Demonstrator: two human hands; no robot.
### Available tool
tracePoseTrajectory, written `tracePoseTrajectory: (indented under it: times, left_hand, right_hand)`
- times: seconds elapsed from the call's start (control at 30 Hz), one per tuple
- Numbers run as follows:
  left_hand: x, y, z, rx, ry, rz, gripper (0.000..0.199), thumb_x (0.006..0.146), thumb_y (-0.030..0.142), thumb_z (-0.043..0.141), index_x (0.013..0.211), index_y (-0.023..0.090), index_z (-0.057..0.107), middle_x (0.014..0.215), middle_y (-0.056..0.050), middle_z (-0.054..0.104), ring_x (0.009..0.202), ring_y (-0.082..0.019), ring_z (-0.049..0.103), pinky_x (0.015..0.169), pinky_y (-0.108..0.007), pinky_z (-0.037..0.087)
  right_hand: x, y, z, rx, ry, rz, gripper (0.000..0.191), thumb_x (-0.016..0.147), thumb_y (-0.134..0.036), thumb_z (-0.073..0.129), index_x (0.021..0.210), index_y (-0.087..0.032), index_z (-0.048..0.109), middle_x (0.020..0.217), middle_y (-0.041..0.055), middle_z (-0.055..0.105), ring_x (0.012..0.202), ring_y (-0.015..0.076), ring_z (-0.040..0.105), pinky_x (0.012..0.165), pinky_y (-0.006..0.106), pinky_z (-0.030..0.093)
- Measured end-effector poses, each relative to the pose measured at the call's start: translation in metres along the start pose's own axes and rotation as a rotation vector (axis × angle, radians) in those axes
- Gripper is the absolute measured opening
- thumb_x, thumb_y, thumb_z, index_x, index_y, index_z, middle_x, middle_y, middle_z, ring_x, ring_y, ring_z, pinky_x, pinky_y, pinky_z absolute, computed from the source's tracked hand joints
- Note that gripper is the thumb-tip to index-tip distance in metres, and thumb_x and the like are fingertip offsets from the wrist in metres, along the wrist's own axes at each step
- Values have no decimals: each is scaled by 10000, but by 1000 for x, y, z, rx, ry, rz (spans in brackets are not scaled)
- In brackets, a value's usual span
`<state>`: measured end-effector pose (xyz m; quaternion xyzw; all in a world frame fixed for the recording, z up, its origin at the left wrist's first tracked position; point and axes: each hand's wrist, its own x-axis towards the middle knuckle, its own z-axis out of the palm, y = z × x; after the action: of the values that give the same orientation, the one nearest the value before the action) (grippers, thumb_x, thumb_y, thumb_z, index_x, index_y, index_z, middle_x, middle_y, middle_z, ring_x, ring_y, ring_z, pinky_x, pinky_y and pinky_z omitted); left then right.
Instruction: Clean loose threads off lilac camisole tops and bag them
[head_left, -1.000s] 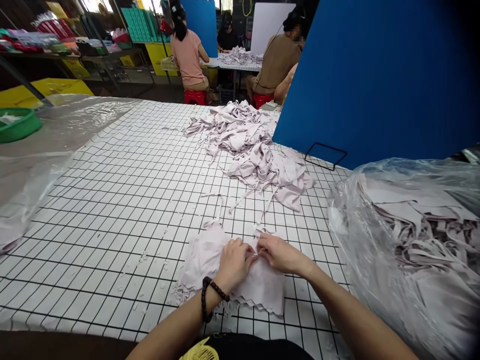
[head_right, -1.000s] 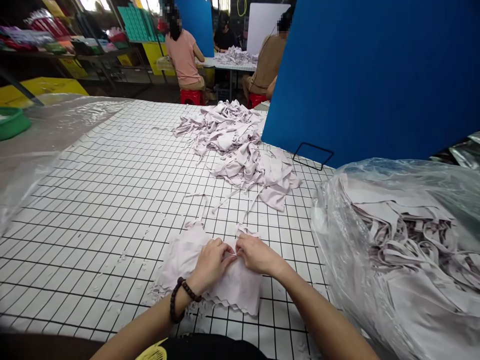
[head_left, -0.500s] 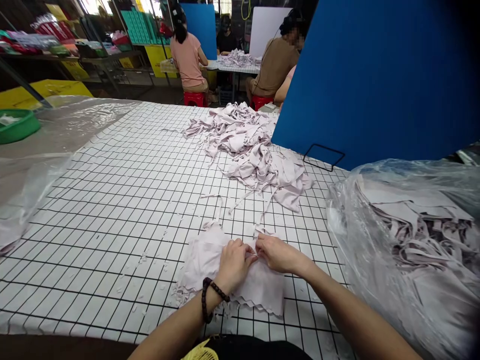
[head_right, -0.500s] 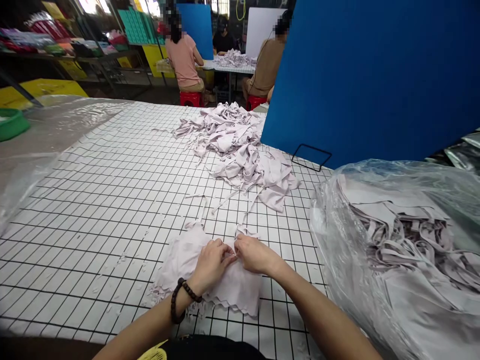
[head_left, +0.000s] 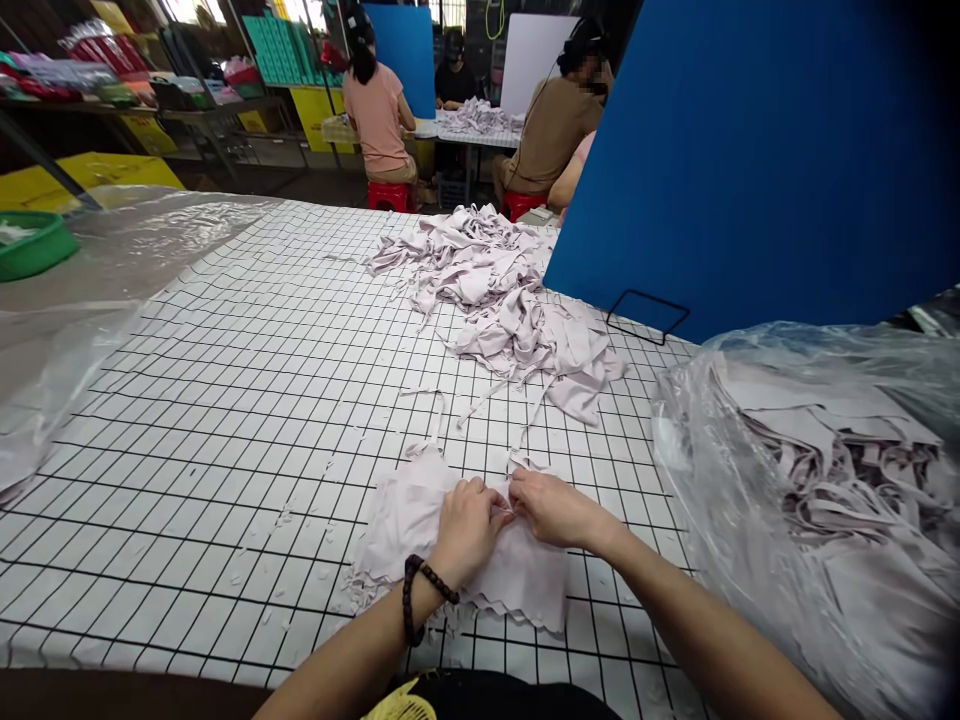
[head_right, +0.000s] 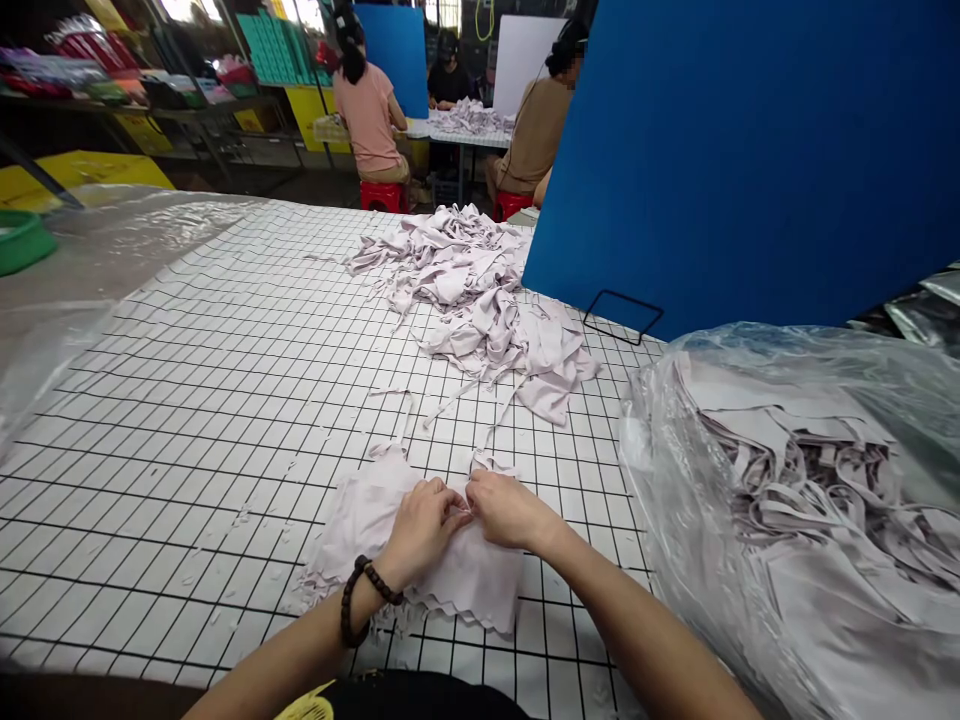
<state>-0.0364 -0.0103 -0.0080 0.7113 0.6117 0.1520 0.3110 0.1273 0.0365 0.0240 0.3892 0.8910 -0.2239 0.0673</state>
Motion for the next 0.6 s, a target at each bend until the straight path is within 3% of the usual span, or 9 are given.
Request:
tracePoseTrajectory:
  times: [0.23,0.6]
  left_hand:
    - [3,-3,3,52,16,16,166,839,374,571,821,226,642,881,-23,571,856,-191,486,710,-302,327]
    - [3,-2,0,113,-18,6,138,822,340,585,828,215,642,884,-26,576,855,-186,485,702,-295,328]
  right_hand:
    - [9,-10,-7,-175,-72,-10,106,749,-110,526,809,-136,610,850,76,571,699,167,553,562,264,357]
    - [12,-24,-15,-260,-58,-23,142,715,-103,531,811,-141,628,847,80,597,711,178,582,553,255,383]
